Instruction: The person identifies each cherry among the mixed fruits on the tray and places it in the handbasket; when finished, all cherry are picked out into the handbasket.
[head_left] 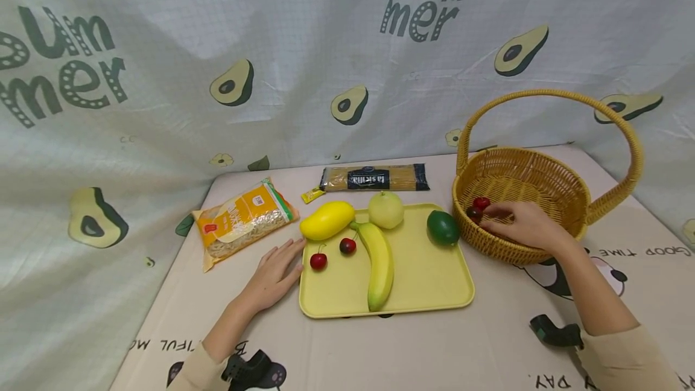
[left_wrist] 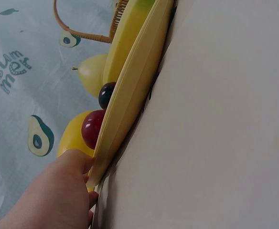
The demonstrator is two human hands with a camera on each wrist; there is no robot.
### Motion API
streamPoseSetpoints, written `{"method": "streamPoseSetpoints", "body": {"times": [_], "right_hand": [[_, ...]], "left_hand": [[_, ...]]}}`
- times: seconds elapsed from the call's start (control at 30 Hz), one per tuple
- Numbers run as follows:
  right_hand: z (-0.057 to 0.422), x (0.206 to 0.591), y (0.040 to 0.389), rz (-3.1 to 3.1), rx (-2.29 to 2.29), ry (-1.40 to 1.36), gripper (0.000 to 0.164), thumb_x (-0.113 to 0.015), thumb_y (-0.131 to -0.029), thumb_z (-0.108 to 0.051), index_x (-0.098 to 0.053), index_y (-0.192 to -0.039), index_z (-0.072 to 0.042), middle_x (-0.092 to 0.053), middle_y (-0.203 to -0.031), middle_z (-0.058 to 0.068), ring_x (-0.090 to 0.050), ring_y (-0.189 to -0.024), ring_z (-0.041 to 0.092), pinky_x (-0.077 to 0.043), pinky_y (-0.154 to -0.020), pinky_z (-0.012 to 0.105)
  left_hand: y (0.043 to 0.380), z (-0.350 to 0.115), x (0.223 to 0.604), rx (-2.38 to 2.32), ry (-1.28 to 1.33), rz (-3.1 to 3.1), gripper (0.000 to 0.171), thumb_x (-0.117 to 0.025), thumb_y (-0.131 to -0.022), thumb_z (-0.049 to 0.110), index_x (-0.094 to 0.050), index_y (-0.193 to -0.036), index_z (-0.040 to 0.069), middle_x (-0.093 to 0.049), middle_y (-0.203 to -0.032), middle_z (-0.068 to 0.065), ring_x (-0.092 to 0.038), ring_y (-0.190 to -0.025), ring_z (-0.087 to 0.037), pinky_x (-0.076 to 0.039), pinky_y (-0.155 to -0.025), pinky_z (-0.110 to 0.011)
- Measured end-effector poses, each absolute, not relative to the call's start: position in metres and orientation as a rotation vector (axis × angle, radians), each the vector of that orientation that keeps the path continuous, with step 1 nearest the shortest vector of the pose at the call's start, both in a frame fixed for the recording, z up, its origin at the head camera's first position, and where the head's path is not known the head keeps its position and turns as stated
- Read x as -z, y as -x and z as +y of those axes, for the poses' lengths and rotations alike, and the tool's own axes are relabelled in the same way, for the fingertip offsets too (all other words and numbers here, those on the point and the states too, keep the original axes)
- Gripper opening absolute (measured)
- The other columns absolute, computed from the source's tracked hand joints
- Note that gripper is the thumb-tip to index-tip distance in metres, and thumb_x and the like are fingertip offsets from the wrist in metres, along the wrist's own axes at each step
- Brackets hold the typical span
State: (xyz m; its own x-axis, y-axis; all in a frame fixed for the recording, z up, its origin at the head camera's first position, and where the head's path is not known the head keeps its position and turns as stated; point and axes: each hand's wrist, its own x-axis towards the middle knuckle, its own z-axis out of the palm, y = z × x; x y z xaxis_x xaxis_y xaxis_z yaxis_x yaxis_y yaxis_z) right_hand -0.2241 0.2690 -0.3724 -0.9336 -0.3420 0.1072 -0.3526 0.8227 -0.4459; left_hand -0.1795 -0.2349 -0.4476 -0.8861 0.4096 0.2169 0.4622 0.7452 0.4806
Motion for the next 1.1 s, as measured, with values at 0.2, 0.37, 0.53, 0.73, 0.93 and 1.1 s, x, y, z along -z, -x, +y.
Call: {"method": "streamPoseSetpoints", "body": {"times": [0.2,0.37,0.53,0.73,0.93,1.1], "right_hand": [[0.266,0.369,0.220,-2.893,-0.815,-0.517,0.039,-0.059,-0.089,-0.034,-0.062,-0.112,-0.002,-0.064,-0.103,0.016,-0.058,-0.096,0.035,-0.048,-0.076,0.051],[0.258,0.361,0.216,-2.793,-0.866,-0.490,0.031,-0.058,-0.091,-0.024,-0.062,-0.110,-0.001,-0.064,-0.100,0.016,-0.060,-0.090,0.034,-0.050,-0.071,0.048],[0.248,0.351,0.211,-2.714,-0.850,-0.501,0.024,-0.058,-0.090,-0.019,-0.064,-0.107,-0.003,-0.066,-0.097,0.011,-0.060,-0.088,0.031,-0.050,-0.067,0.044],[0.229,0.344,0.206,-2.655,-0.834,-0.566,0.020,-0.061,-0.088,-0.012,-0.064,-0.105,-0.003,-0.066,-0.092,0.008,-0.060,-0.085,0.027,-0.050,-0.068,0.045],[0.208,0.345,0.206,-2.552,-0.794,-0.688,0.018,-0.065,-0.082,-0.004,-0.066,-0.100,-0.002,-0.063,-0.086,0.006,-0.054,-0.071,0.014,-0.048,-0.059,0.034],[0.191,0.351,0.206,-2.528,-0.777,-0.787,0.018,-0.065,-0.083,-0.004,-0.066,-0.101,-0.004,-0.063,-0.091,0.007,-0.048,-0.066,0.014,-0.041,-0.054,0.028]], "left_hand": [[0.179,-0.236,0.448,0.814,0.705,-2.863,0.052,-0.044,-0.096,0.035,-0.035,-0.142,0.012,-0.035,-0.145,-0.005,-0.024,-0.135,-0.024,-0.013,-0.108,-0.048],[0.179,-0.236,0.448,0.820,0.704,-2.866,0.052,-0.043,-0.096,0.035,-0.035,-0.142,0.012,-0.034,-0.145,-0.004,-0.023,-0.135,-0.023,-0.013,-0.109,-0.047],[0.179,-0.236,0.447,0.823,0.696,-2.876,0.053,-0.042,-0.096,0.037,-0.034,-0.142,0.013,-0.033,-0.145,-0.003,-0.023,-0.135,-0.022,-0.012,-0.109,-0.046],[0.179,-0.235,0.447,0.818,0.691,-2.879,0.053,-0.043,-0.096,0.037,-0.034,-0.142,0.013,-0.033,-0.145,-0.003,-0.022,-0.136,-0.022,-0.012,-0.109,-0.046],[0.179,-0.236,0.448,0.816,0.688,-2.881,0.052,-0.043,-0.096,0.036,-0.034,-0.142,0.012,-0.033,-0.145,-0.003,-0.022,-0.136,-0.022,-0.012,-0.109,-0.046],[0.180,-0.236,0.448,0.818,0.691,-2.877,0.053,-0.043,-0.096,0.036,-0.034,-0.142,0.012,-0.033,-0.145,-0.003,-0.022,-0.136,-0.022,-0.012,-0.109,-0.046]]}}
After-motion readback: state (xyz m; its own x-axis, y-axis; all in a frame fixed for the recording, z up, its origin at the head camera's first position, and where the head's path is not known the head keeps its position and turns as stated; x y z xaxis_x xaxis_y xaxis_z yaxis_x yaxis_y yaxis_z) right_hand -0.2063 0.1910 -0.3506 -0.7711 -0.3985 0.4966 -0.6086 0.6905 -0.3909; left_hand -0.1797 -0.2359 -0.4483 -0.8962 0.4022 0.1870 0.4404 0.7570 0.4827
